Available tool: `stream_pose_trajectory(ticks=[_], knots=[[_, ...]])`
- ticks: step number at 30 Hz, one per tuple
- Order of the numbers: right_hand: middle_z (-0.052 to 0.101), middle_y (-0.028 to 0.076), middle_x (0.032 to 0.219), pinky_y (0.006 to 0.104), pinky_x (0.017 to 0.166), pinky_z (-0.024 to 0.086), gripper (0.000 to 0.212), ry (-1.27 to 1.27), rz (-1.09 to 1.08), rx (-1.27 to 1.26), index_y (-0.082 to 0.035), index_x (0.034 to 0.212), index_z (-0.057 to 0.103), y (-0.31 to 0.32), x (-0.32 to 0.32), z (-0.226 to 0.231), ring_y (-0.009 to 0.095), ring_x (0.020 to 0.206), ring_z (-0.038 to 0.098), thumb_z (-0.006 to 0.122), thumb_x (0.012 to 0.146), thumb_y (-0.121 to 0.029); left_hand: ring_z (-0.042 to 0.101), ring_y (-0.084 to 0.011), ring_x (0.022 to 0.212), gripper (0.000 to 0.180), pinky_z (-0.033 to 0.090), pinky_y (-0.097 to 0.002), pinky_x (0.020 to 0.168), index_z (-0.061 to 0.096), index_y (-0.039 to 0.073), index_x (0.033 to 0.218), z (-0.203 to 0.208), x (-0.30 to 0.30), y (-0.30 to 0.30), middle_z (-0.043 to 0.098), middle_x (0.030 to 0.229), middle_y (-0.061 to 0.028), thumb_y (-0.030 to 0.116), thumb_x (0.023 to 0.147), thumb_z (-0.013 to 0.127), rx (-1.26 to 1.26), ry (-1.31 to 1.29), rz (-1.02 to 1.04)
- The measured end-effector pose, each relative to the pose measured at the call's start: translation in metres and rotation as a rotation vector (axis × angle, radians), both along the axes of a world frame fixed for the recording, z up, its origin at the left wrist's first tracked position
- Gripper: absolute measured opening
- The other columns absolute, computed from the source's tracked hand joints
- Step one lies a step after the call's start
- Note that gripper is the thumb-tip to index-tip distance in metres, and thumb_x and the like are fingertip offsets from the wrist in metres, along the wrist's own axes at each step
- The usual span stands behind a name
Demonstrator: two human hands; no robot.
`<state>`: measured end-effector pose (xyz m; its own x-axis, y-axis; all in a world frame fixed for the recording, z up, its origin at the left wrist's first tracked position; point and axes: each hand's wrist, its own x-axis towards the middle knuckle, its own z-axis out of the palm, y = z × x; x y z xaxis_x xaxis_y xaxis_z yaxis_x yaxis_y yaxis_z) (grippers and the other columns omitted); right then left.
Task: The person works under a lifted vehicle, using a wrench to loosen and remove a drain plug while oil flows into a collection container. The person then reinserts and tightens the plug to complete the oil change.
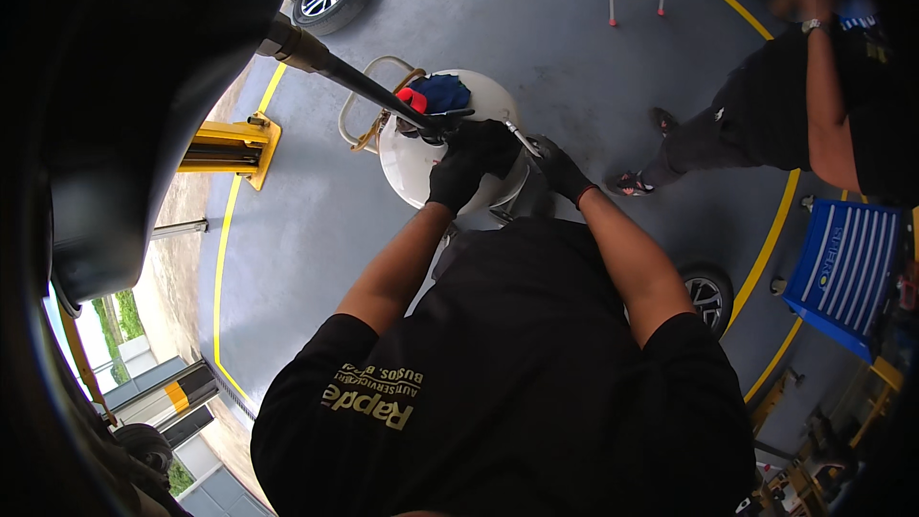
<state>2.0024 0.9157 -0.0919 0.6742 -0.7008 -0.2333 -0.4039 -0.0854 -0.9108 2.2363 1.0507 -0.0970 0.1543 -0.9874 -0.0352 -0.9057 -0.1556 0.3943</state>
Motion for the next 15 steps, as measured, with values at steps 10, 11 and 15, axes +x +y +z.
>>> stream_pose_trajectory(ticks=[10,11,15], knots=[[0.041,-0.007,0.057,0.025,0.039,0.031,0.036,-0.03,-0.245,0.531,-0.012,0.086,0.056,0.002,-0.059,0.036,0.005,0.041,0.036,0.061,0.104,-0.043,0.063,-0.0354,0.106,0.042,0.054,-0.0479,0.085,0.06,0.014,0.125,0.045,-0.025,-0.021,0.063,0.116,-0.0133,0.032,0.089,0.073,-0.31,-0.078,-0.267],[0.04,-0.007,0.057,0.0252,0.04,0.032,0.039,-0.053,-0.271,0.536,-0.011,0.086,0.057,0.003,-0.062,0.045,0.005,0.042,0.037,0.06,0.103,-0.046,0.064,-0.0348,0.103,0.039,0.054,-0.0474,0.083,0.061,0.014,0.122,0.033,-0.023,-0.024,0.064,0.113,-0.0128,0.031,0.089,0.073,-0.316,-0.058,-0.318],[0.046,-0.004,0.061,0.0266,0.042,0.036,0.041,-0.128,-0.32,0.488,-0.009,0.091,0.062,0.021,-0.069,0.083,0.007,0.046,0.044,0.056,0.104,-0.048,0.065,-0.0344,0.098,0.035,0.054,-0.0456,0.081,0.06,0.013,0.121,-0.011,-0.022,-0.053,0.065,0.109,-0.0124,0.024,0.09,0.073,-0.101,0.01,-0.441]])
